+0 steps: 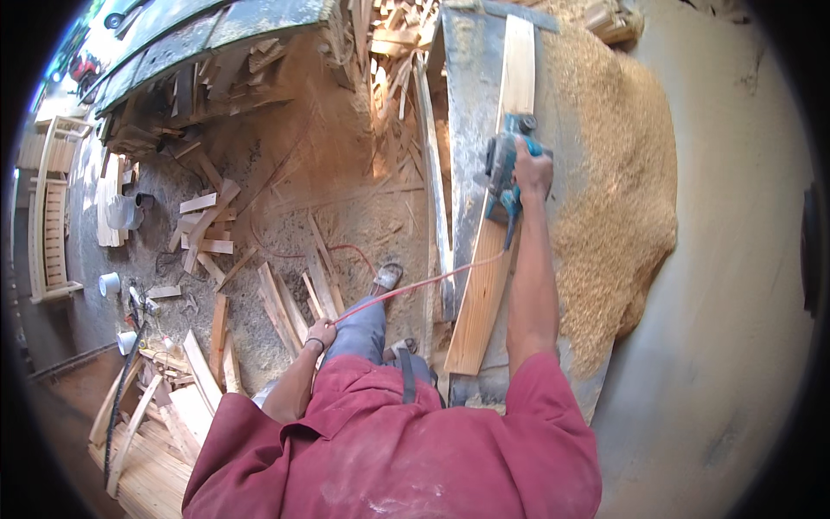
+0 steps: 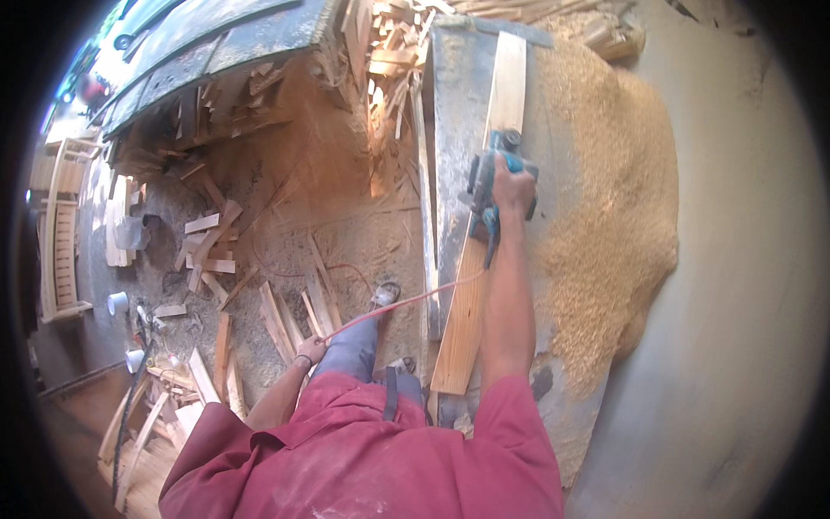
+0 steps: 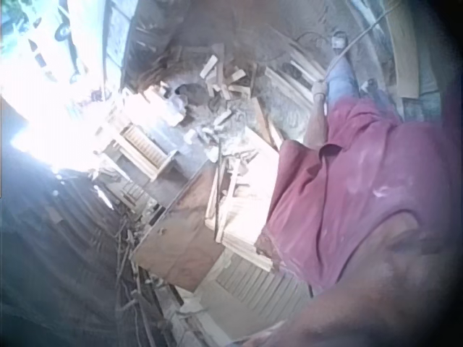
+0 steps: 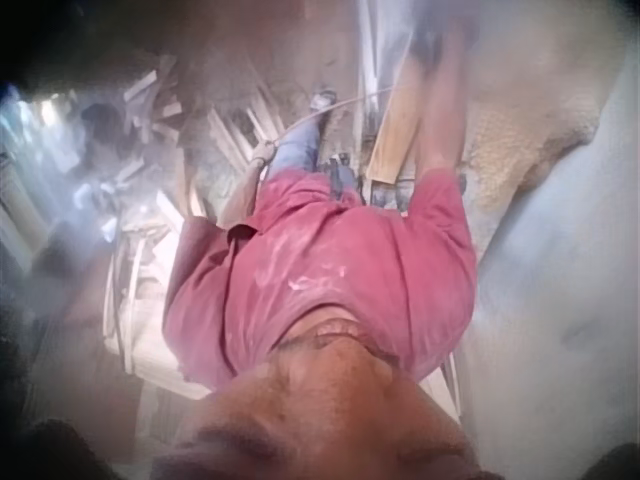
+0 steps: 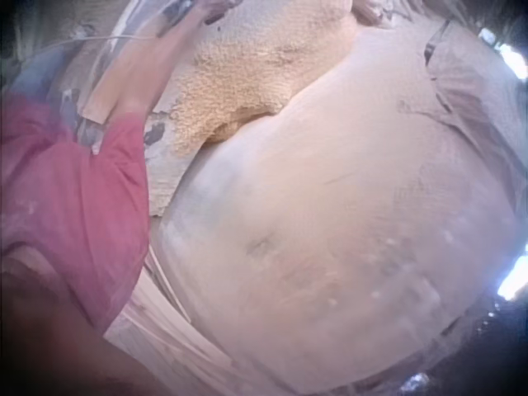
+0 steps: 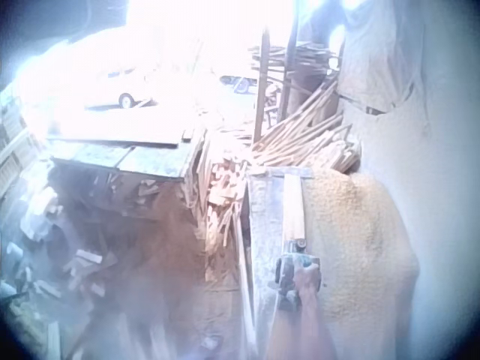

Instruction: The person sands a long wooden plank using an electric sander, moving it back and forth along the surface and sides before picking up the plank to relocate it.

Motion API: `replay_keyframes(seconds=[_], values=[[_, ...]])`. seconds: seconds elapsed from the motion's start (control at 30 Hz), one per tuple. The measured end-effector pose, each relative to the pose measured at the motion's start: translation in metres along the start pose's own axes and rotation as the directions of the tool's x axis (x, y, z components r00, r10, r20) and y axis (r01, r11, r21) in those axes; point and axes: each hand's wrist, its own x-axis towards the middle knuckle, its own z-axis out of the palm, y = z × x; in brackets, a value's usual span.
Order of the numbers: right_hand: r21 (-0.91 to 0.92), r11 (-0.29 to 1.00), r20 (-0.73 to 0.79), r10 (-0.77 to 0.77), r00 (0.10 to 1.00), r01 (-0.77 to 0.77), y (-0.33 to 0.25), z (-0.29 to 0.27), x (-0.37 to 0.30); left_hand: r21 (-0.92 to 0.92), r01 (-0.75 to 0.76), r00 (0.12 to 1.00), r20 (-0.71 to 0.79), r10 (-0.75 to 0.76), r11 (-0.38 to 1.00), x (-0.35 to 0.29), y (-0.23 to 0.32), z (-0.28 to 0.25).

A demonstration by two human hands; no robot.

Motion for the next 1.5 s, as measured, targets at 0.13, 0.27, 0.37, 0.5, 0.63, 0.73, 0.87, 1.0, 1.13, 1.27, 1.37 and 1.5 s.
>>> replay_keyframes(seconds=[0.13, 0.27, 0.37, 0.5, 0.63, 0.73, 0.87, 1.0, 1.13, 1.27, 1.37, 1.5], values=[[0.407, 0.913, 0.082, -0.004, 0.997, -0.030, -0.002, -0.037, -0.075, -0.047, 0.053, 0.997, 0.065, -0.049, 0.998, 0.019, -0.016, -0.004], [0.538, 0.824, 0.148, 0.116, 0.982, -0.178, 0.025, -0.094, -0.176, 0.221, -0.130, 0.991, 0.009, 0.131, 0.966, 0.028, 0.018, -0.021], [0.555, 0.795, 0.135, 0.206, 0.969, -0.246, 0.063, -0.140, -0.252, 0.172, -0.366, 0.926, -0.027, 0.376, 0.914, 0.005, 0.096, -0.037], [0.583, 0.750, 0.055, 0.348, 0.936, -0.313, 0.109, -0.182, -0.346, 0.017, -0.660, 0.724, -0.251, 0.643, 0.751, -0.051, 0.183, 0.006], [0.599, 0.694, 0.004, 0.496, 0.868, -0.399, 0.155, -0.214, -0.423, 0.017, -0.803, 0.555, -0.342, 0.758, 0.595, -0.110, 0.247, 0.103], [0.614, 0.687, -0.078, 0.543, 0.836, -0.389, 0.183, -0.230, -0.472, 0.032, -0.681, 0.699, -0.270, 0.662, 0.732, -0.158, 0.281, 0.156], [0.619, 0.684, -0.173, 0.598, 0.783, -0.386, 0.204, -0.258, -0.535, 0.207, -0.603, 0.731, -0.243, 0.638, 0.770, -0.169, 0.289, 0.190], [0.677, 0.596, -0.199, 0.713, 0.673, -0.431, 0.232, -0.270, -0.575, 0.287, -0.558, 0.741, -0.249, 0.624, 0.778, -0.168, 0.293, 0.196], [0.707, 0.577, -0.226, 0.732, 0.643, -0.409, 0.265, -0.271, -0.582, 0.030, -0.684, 0.723, -0.107, 0.682, 0.729, -0.191, 0.265, 0.194], [0.722, 0.558, -0.178, 0.722, 0.669, -0.409, 0.269, -0.268, -0.582, -0.379, -0.851, 0.414, -0.059, 0.908, 0.363, -0.179, 0.211, 0.186], [0.728, 0.571, -0.178, 0.691, 0.701, -0.379, 0.274, -0.269, -0.577, -0.633, -0.656, 0.564, -0.051, 0.824, 0.410, -0.189, 0.189, 0.183], [0.703, 0.586, -0.153, 0.677, 0.720, -0.402, 0.276, -0.269, -0.572, -0.497, -0.619, 0.750, -0.144, 0.646, 0.608, -0.217, 0.189, 0.178]])
